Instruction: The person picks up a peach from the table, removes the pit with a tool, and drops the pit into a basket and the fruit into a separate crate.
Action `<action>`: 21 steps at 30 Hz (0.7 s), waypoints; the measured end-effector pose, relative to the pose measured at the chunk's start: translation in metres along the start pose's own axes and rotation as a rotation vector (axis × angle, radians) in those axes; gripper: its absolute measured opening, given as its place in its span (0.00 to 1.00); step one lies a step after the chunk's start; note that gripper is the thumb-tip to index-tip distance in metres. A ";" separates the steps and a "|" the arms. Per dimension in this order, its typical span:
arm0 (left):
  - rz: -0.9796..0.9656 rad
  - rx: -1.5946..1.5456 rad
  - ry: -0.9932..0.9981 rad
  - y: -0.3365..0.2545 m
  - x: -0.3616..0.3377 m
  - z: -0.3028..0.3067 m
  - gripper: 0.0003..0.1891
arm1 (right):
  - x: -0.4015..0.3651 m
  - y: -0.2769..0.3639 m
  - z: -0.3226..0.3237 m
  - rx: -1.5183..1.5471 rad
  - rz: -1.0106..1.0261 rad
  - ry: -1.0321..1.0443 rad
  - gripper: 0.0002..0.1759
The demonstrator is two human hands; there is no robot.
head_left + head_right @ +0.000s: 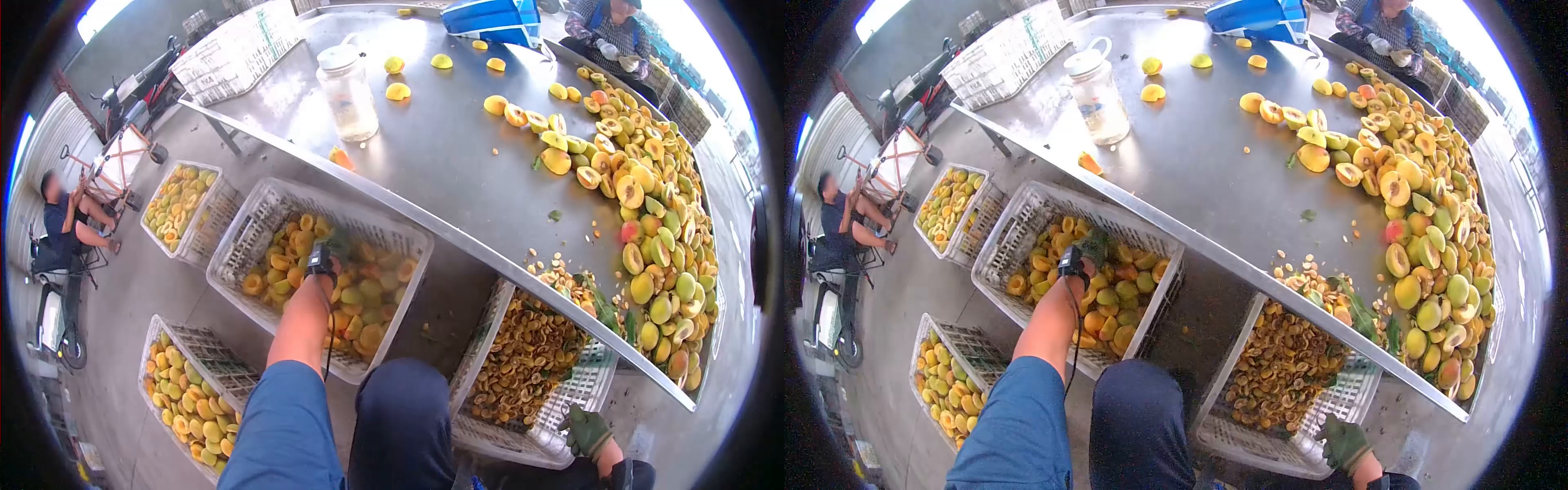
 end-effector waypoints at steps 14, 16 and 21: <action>-0.532 0.217 -0.332 -0.167 -0.098 0.066 0.32 | -0.001 0.034 0.000 -0.146 0.103 0.055 0.38; -0.530 0.101 -0.325 -0.168 -0.099 0.069 0.30 | -0.011 0.034 0.002 -0.145 0.103 0.044 0.38; -0.304 -0.201 0.107 -0.116 -0.083 0.066 0.22 | -0.002 0.012 0.005 -0.272 0.237 0.039 0.40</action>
Point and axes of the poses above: each hand's wrist, its own x-axis towards the middle knuckle, its own z-axis out of the back of the hand, y = z × x, the point moved 9 cm from there along x, towards the middle knuckle, and after that the axes turned 1 degree about x, right-handed, at the moved point
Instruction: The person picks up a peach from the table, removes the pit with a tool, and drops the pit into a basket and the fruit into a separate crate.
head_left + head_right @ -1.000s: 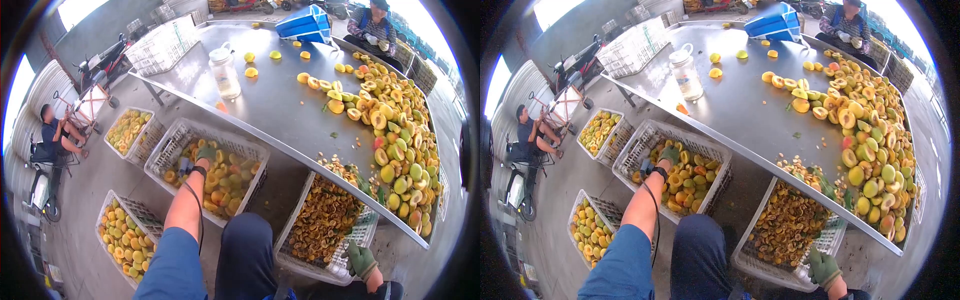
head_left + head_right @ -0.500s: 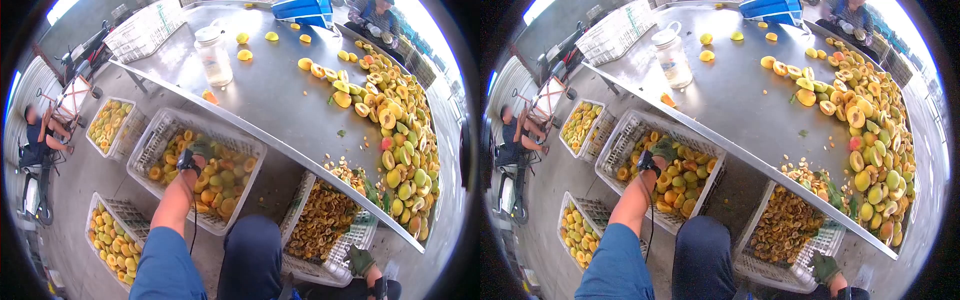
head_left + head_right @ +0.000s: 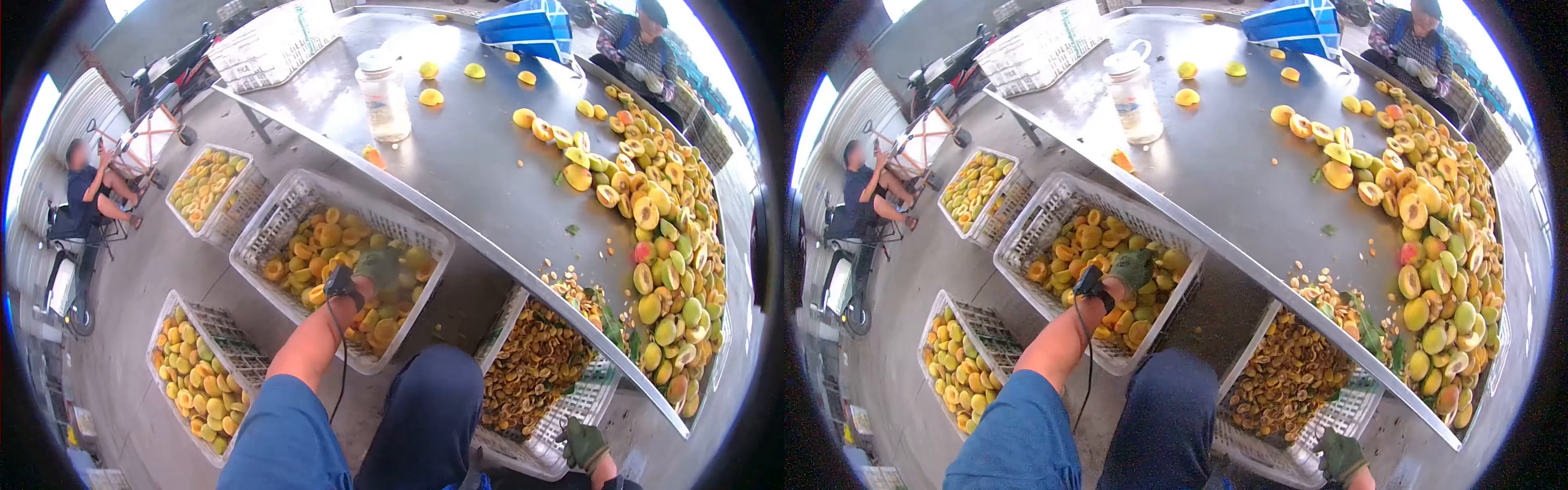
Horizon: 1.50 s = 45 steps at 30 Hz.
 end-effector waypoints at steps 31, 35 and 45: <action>0.146 0.343 0.112 0.239 -0.083 0.014 0.31 | -0.033 -0.056 -0.020 0.123 -0.109 -0.088 0.38; 0.081 0.227 0.288 0.102 -0.116 0.001 0.28 | -0.030 -0.044 -0.021 0.146 -0.067 -0.096 0.38; -0.311 0.312 0.373 -0.013 -0.120 -0.070 0.30 | -0.046 -0.043 -0.025 -0.005 -0.182 -0.120 0.36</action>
Point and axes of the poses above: each hand's wrist, its own x-axis towards the middle knuckle, its own z-axis out of the back of the hand, y = z × x, the point moved 9 cm from there along x, towards the middle knuckle, and after that the axes turned 1 degree about x, right-handed, at the moved point
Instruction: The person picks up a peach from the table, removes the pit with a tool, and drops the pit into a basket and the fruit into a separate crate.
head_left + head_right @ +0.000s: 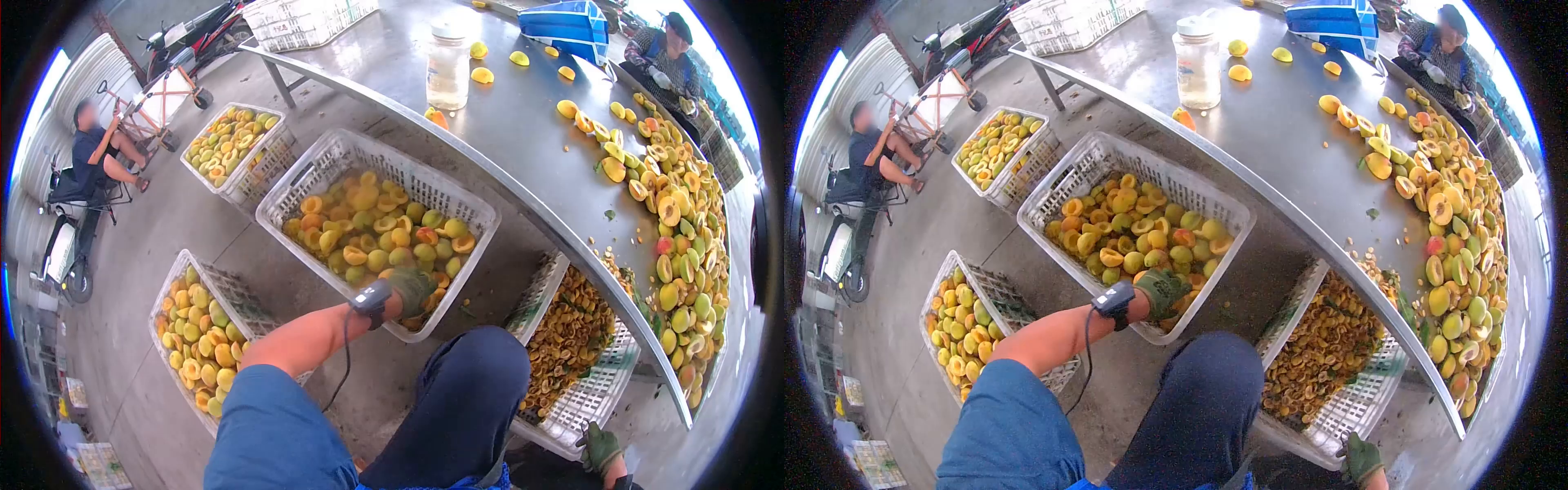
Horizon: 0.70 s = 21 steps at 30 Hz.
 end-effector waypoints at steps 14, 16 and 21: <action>-0.277 -0.241 -0.098 0.009 -0.030 0.002 0.13 | -0.077 0.082 0.011 -0.200 0.687 -0.054 0.10; -0.358 0.023 -0.035 -0.008 -0.029 0.034 0.13 | -0.064 0.062 0.030 -0.172 0.644 -0.033 0.06; -0.169 -0.324 -0.351 -0.099 -0.058 0.256 0.14 | -0.134 0.145 0.106 0.023 0.982 -0.055 0.16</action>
Point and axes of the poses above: each hand's wrist, its own x-axis towards the middle knuckle, its own z-axis out of the back of the hand, y = z × x, the point moved 9 cm from there along x, towards the middle knuckle, and after that the axes turned 1 degree about x, right-handed, at the moved point
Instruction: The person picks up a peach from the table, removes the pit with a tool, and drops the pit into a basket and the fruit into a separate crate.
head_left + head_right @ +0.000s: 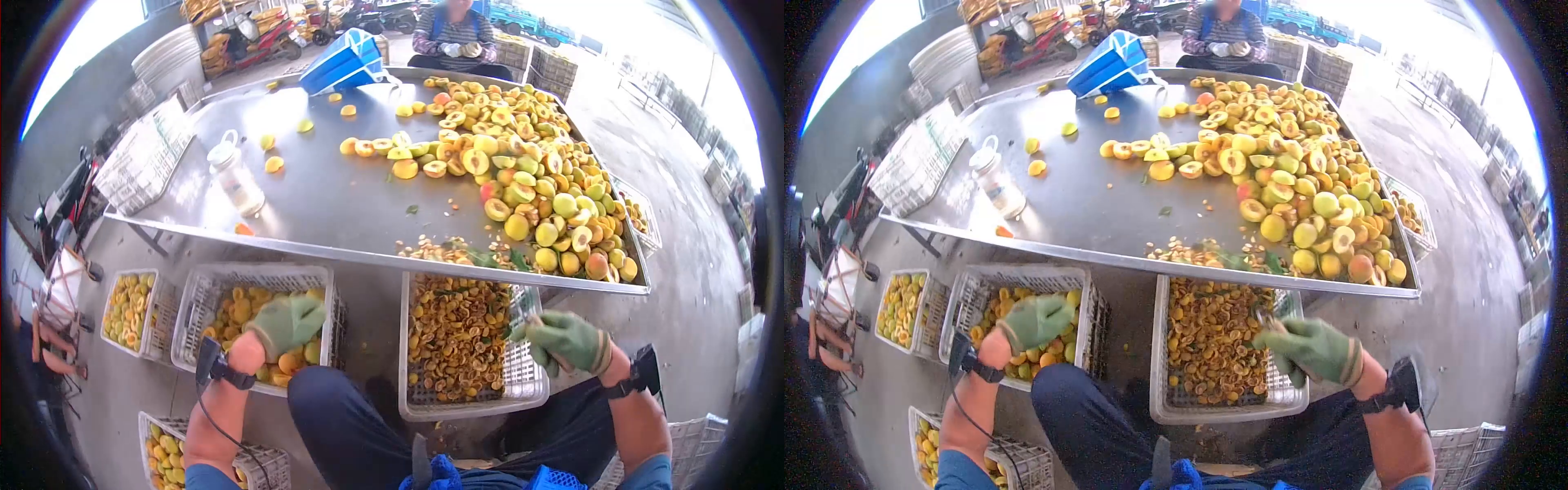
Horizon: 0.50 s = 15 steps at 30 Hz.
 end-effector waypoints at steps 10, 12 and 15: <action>-0.182 -0.094 -0.107 -0.211 0.256 -0.034 0.25 | 0.031 -0.073 0.029 1.145 -0.225 -0.296 0.33; -0.106 -0.104 -0.076 -0.217 0.322 -0.087 0.30 | 0.030 -0.079 0.029 1.294 -0.269 -0.243 0.33; 0.019 -0.053 -0.038 -0.235 0.350 -0.115 0.36 | 0.021 -0.079 0.036 1.427 -0.280 -0.211 0.28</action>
Point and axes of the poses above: each hand's wrist, its own x-axis towards the middle knuckle, its own z-axis out of the back of the hand, y = z × x, the point moved 9 cm from there along x, towards the middle knuckle, and after that the axes turned 1 degree about x, right-handed, at the moved point
